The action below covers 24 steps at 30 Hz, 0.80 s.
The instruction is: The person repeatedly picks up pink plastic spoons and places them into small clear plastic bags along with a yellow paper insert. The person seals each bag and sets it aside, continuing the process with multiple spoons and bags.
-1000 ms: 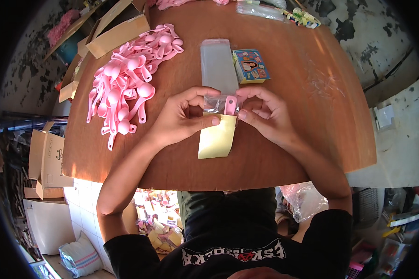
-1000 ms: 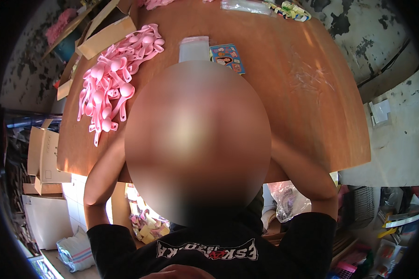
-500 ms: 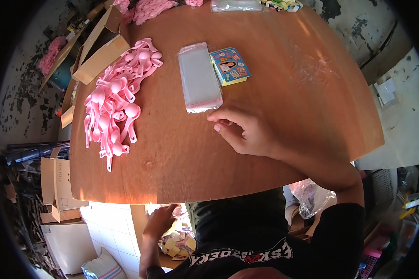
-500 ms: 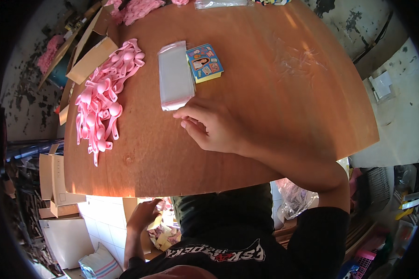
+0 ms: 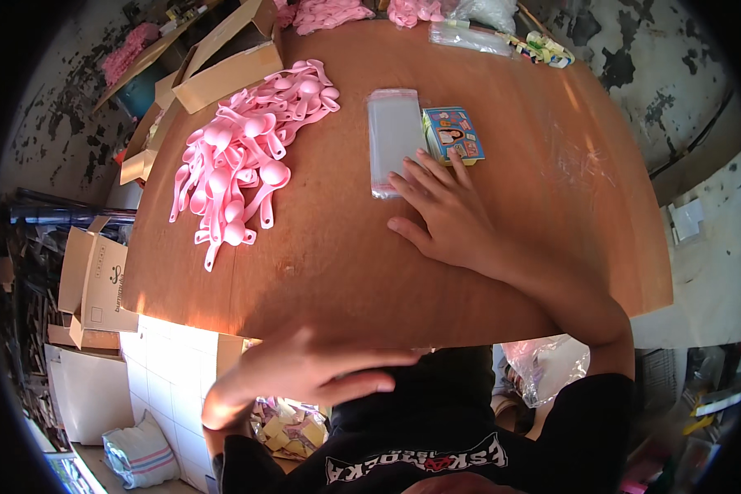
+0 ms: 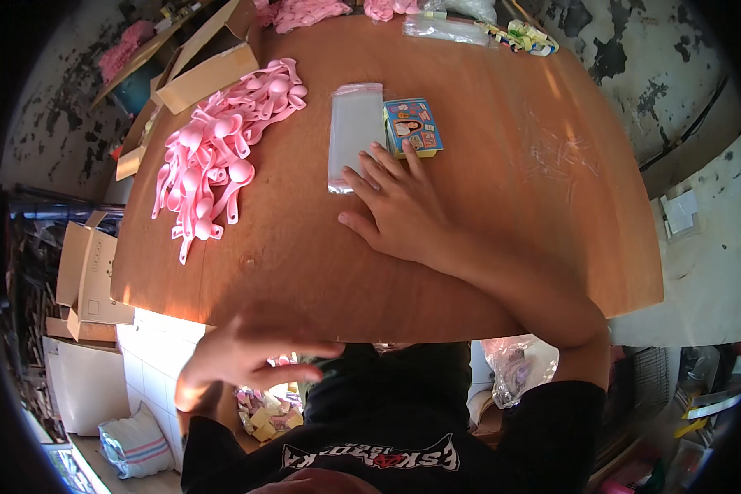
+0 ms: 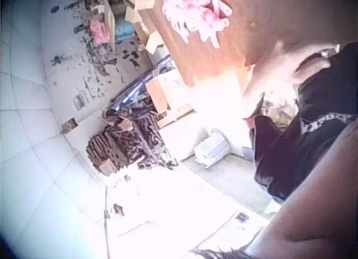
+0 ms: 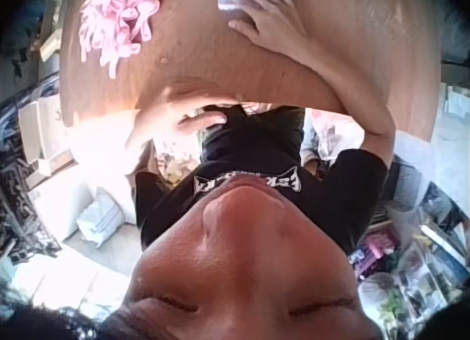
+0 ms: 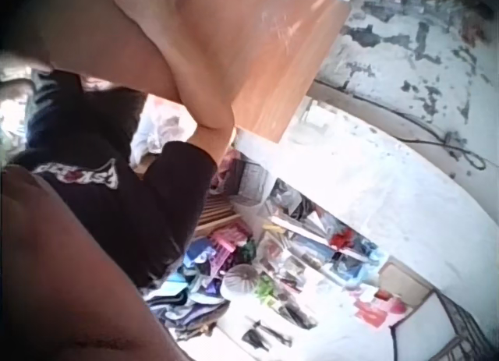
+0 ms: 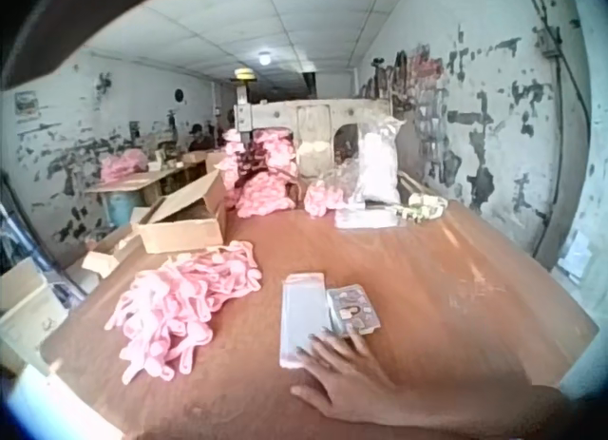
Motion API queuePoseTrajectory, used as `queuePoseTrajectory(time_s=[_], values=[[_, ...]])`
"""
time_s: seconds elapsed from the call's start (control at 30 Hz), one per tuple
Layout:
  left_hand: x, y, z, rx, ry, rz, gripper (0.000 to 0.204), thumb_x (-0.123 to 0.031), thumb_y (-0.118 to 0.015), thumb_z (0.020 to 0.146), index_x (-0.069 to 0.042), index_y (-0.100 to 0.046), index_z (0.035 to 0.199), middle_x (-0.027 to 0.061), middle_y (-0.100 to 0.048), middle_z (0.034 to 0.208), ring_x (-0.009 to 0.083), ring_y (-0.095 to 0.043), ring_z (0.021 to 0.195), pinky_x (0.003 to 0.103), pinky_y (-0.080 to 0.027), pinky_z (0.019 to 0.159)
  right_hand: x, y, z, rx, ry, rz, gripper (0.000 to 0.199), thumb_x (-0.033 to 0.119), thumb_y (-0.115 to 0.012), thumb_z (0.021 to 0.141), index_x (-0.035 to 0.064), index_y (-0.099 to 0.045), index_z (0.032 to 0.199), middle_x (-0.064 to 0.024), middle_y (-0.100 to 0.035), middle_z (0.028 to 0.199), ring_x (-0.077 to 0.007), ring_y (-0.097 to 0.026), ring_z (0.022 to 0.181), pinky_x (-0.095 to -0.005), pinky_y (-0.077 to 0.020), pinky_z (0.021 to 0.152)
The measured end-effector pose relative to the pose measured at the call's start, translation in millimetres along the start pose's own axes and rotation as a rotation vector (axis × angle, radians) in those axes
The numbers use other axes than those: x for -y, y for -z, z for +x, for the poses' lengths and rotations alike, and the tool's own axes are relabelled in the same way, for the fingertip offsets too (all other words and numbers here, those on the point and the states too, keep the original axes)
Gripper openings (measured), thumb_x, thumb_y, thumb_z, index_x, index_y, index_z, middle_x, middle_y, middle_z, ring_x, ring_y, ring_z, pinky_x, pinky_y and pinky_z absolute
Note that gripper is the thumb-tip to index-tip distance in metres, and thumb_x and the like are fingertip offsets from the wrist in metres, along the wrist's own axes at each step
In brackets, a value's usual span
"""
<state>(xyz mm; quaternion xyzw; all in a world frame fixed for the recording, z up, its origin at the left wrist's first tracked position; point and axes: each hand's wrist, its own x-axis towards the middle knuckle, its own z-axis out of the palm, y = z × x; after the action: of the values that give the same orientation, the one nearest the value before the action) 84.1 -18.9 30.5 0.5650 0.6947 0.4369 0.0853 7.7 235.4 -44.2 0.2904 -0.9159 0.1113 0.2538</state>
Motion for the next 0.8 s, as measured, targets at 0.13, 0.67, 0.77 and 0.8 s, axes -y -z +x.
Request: queuePoseTrajectory(time_s=[0.13,0.67,0.77,0.8], values=[[59.0,34.4,62.7,-0.162,0.079,0.210,0.033,-0.007,-0.071,0.083,-0.003,-0.064,0.115,0.0147,-0.066,0.106,0.0319,-0.065,0.098,0.038,-0.052,0.084,-7.6,-2.1,-4.6,0.040,-0.038,-0.017,0.057,0.043,-0.058,0.091,0.0003,-0.058,0.128,-0.0207,-0.054,0.134,-0.0343,-0.040,0.136,-0.0616,-0.0202,0.112],[149.9,30.0,65.3,-0.518,0.151,0.293,0.036,0.011,-0.054,0.082,0.000,-0.060,0.115,0.0164,-0.063,0.108,0.0297,-0.064,0.100,0.035,-0.051,0.086,-4.4,3.4,1.1,0.107,0.032,0.015,0.056,0.041,-0.056,0.093,-0.0040,-0.057,0.126,-0.0179,-0.054,0.136,-0.0316,-0.041,0.136,-0.0669,-0.0168,0.110],[148.4,31.6,64.1,-0.502,0.196,0.254,0.035,0.011,-0.055,0.082,0.000,-0.060,0.115,0.0158,-0.064,0.109,0.0288,-0.064,0.104,0.034,-0.050,0.089,-4.5,1.8,2.0,0.092,0.018,0.011,0.056,0.040,-0.056,0.093,-0.0041,-0.057,0.127,-0.0179,-0.053,0.137,-0.0314,-0.040,0.136,-0.0667,-0.0166,0.110],[148.9,31.2,64.0,-0.504,0.196,0.245,0.035,0.011,-0.055,0.082,0.000,-0.060,0.115,0.0158,-0.064,0.109,0.0288,-0.064,0.103,0.034,-0.050,0.088,-4.8,1.3,1.9,0.074,0.009,0.010,0.056,0.041,-0.055,0.093,-0.0041,-0.057,0.127,-0.0178,-0.053,0.137,-0.0311,-0.040,0.136,-0.0665,-0.0166,0.110]])
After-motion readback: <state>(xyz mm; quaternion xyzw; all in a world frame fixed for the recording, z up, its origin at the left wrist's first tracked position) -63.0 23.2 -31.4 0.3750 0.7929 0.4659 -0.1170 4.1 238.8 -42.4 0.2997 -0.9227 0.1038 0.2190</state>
